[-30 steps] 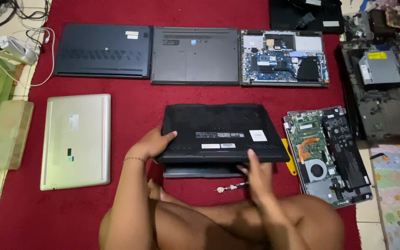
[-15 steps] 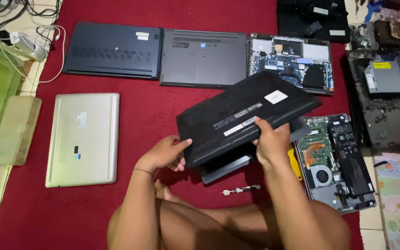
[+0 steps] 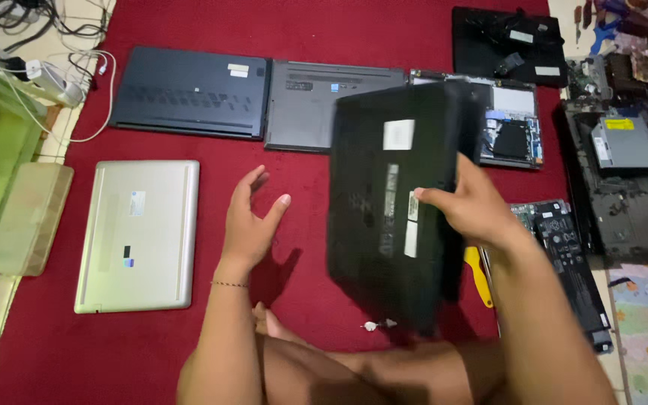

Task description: The person uses a screwdriver to remove screws from the bottom panel of a laptop. After removing the screws, they detach the panel to reveal the internal components, including the motherboard and cooling system.

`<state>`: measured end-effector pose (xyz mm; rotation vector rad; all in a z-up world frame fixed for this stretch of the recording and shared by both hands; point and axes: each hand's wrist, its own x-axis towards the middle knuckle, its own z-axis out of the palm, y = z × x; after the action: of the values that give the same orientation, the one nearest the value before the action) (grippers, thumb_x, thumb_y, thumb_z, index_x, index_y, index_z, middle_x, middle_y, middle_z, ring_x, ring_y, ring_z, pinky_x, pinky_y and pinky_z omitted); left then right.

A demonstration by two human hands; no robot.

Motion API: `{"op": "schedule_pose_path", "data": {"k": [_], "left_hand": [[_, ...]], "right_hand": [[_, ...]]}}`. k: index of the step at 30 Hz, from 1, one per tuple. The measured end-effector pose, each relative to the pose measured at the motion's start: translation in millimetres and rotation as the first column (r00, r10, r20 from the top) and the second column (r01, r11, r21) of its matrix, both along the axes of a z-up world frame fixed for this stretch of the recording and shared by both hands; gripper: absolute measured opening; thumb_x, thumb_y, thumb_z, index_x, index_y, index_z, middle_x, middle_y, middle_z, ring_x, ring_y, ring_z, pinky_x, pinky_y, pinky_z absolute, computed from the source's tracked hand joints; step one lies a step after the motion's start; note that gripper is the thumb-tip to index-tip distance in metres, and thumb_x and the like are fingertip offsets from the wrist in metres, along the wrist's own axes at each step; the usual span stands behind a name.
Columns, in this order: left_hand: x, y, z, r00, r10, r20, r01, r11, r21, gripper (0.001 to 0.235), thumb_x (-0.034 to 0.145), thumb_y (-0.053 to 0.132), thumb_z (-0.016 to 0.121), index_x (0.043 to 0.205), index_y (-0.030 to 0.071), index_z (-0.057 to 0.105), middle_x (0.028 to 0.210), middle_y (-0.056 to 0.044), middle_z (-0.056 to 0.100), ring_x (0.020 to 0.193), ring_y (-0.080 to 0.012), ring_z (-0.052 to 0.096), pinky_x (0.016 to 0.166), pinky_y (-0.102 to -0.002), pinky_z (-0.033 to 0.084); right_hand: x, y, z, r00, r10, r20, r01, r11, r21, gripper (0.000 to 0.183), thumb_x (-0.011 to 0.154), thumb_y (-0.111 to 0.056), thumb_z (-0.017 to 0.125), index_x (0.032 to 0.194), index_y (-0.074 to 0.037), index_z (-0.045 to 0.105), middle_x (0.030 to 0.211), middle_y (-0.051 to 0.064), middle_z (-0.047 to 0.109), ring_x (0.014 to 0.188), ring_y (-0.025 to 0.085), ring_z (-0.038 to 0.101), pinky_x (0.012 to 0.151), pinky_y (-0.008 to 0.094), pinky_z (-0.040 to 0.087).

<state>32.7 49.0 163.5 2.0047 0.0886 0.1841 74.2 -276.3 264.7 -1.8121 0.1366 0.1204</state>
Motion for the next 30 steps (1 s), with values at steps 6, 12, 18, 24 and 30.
{"op": "schedule_pose_path", "data": {"k": [6, 12, 18, 24, 30], "left_hand": [[4.9, -2.2, -19.1, 0.971, 0.055, 0.233, -0.050, 0.998, -0.025, 0.076, 0.094, 0.028, 0.085, 0.156, 0.003, 0.050, 0.158, -0.024, 0.052, 0.152, -0.0434, 0.046, 0.128, -0.057, 0.034], [7.7, -6.5, -74.3, 0.892, 0.105, 0.440, -0.073, 0.993, -0.089, 0.060, 0.106, 0.051, 0.061, 0.144, 0.005, 0.061, 0.141, -0.017, 0.060, 0.139, -0.0365, 0.056, 0.124, -0.051, 0.038], [-3.4, -31.5, -120.5, 0.948, 0.288, 0.137, -0.252, 0.940, -0.228, 0.045, 0.099, 0.057, 0.060, 0.080, 0.018, 0.062, 0.071, -0.006, 0.055, 0.075, -0.0194, 0.058, 0.073, -0.035, 0.050], [10.7, -22.5, -185.1, 0.946, 0.315, 0.072, -0.286, 0.921, -0.263, 0.046, 0.110, 0.042, 0.053, 0.074, 0.016, 0.066, 0.070, -0.008, 0.064, 0.075, -0.0159, 0.061, 0.070, -0.034, 0.050], [38.2, 12.7, -192.6, 0.943, 0.238, -0.231, -0.296, 0.918, -0.263, 0.057, 0.113, 0.038, 0.052, 0.107, -0.013, 0.079, 0.110, -0.042, 0.072, 0.112, -0.0528, 0.067, 0.103, -0.062, 0.044]], "right_hand": [[35.5, 30.5, 55.8, 0.904, 0.428, -0.018, -0.397, 0.822, -0.409, 0.051, 0.090, -0.003, 0.079, 0.136, 0.011, 0.065, 0.107, 0.035, 0.077, 0.097, 0.046, 0.079, 0.074, 0.058, 0.062], [28.7, 76.4, 77.0, 0.659, 0.658, -0.365, -0.692, 0.338, -0.638, 0.049, 0.094, -0.031, 0.074, 0.142, -0.020, 0.072, 0.132, 0.015, 0.080, 0.125, 0.048, 0.072, 0.105, 0.062, 0.057], [27.3, 84.9, 45.1, 0.592, 0.571, -0.568, -0.772, 0.199, -0.604, 0.060, 0.098, -0.037, 0.073, 0.157, -0.030, 0.061, 0.152, 0.005, 0.069, 0.142, 0.040, 0.062, 0.115, 0.058, 0.052], [37.6, 57.8, -7.6, 0.660, 0.581, -0.477, -0.705, 0.258, -0.661, 0.055, 0.095, -0.037, 0.077, 0.148, -0.025, 0.067, 0.143, 0.007, 0.075, 0.134, 0.042, 0.067, 0.110, 0.057, 0.056], [41.6, 45.0, -24.6, 0.632, 0.648, -0.425, -0.654, 0.152, -0.741, 0.073, 0.096, -0.021, 0.078, 0.162, -0.017, 0.047, 0.148, 0.017, 0.067, 0.130, 0.043, 0.068, 0.102, 0.053, 0.061]]}}
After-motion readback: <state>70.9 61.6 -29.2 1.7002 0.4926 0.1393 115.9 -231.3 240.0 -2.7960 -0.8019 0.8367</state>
